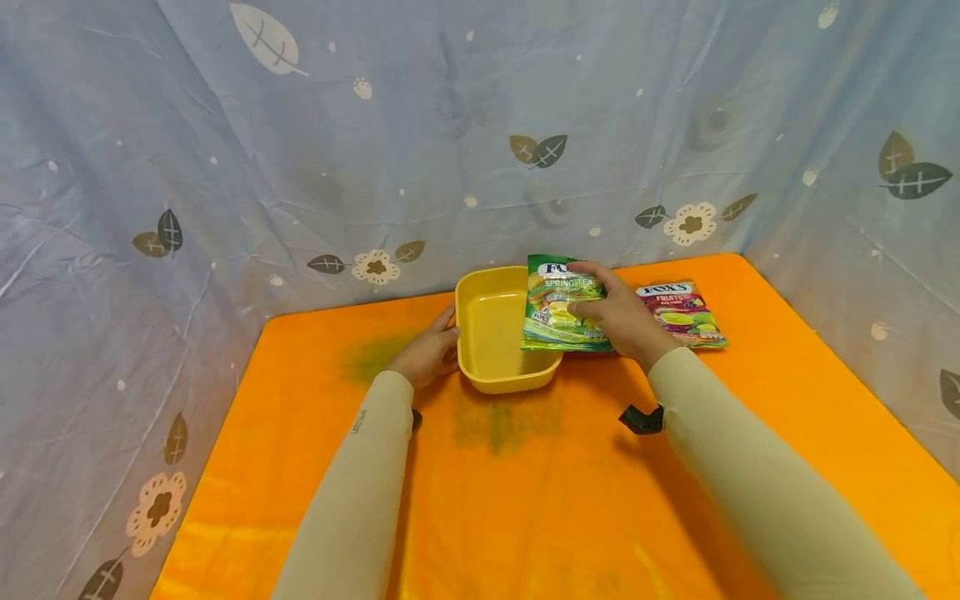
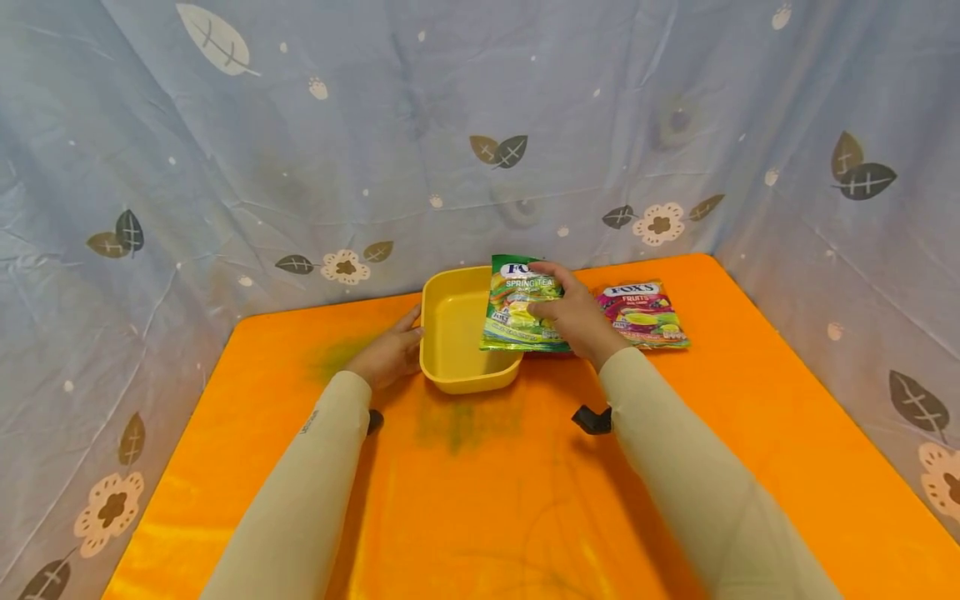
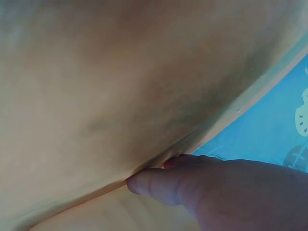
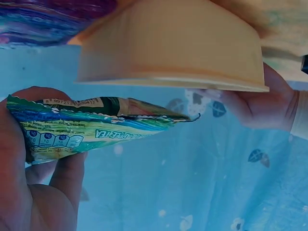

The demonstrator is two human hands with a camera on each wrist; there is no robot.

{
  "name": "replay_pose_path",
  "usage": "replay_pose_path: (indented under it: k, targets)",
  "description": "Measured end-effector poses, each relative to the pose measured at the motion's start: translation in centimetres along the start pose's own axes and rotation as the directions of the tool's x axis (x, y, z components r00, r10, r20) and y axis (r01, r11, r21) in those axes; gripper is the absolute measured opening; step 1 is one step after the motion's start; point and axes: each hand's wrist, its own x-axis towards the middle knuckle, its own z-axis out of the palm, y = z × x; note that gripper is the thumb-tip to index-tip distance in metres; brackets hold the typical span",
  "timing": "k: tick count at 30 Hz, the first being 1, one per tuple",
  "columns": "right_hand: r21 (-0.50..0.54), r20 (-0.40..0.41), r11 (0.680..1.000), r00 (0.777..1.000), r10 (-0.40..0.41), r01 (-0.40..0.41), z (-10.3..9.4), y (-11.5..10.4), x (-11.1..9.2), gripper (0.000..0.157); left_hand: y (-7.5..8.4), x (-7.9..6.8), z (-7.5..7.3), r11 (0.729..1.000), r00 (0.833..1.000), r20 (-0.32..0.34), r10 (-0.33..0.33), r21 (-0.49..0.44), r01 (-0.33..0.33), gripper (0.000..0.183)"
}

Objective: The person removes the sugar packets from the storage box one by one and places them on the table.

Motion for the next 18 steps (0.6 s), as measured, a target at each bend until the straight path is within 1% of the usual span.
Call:
replay_pose_path:
  k: [7,11,14,16,18]
  targets:
    - [-0.060,-0.018,0.998,1.000,0.022,-0.024,-1.6,1.2,-1.4,0.063,-0.1,-0.2,0.1,1.000,1.000,-0.018,-0.010,0.010,0.010,0.060]
    - [-0.112,-0.012,0.994,1.000,0.007,-0.008,-2.5,1.7,-2.4,0.063,-0.1,-0.2,0.2,1.000,1.000,-0.017,-0.005,0.025,0.005,0.061]
    - [-0.120,0.006,0.993,1.000,-0.005,0.006,-2.9,1.8,-3.3,0.064,-0.2,-0.1,0.1,0.999,1.000,-0.016,0.000,0.043,0.000,0.062]
    - [-0.102,0.018,0.995,1.000,0.004,-0.002,-3.1,1.7,-4.0,0.064,-0.2,-0.1,0.1,0.999,1.000,-0.012,0.004,0.053,-0.004,0.063]
    - [-0.114,0.026,0.993,1.000,0.012,-0.009,-3.2,1.6,-4.8,0.065,-0.3,-0.1,0.0,0.998,1.000,-0.002,0.012,0.059,-0.012,0.063]
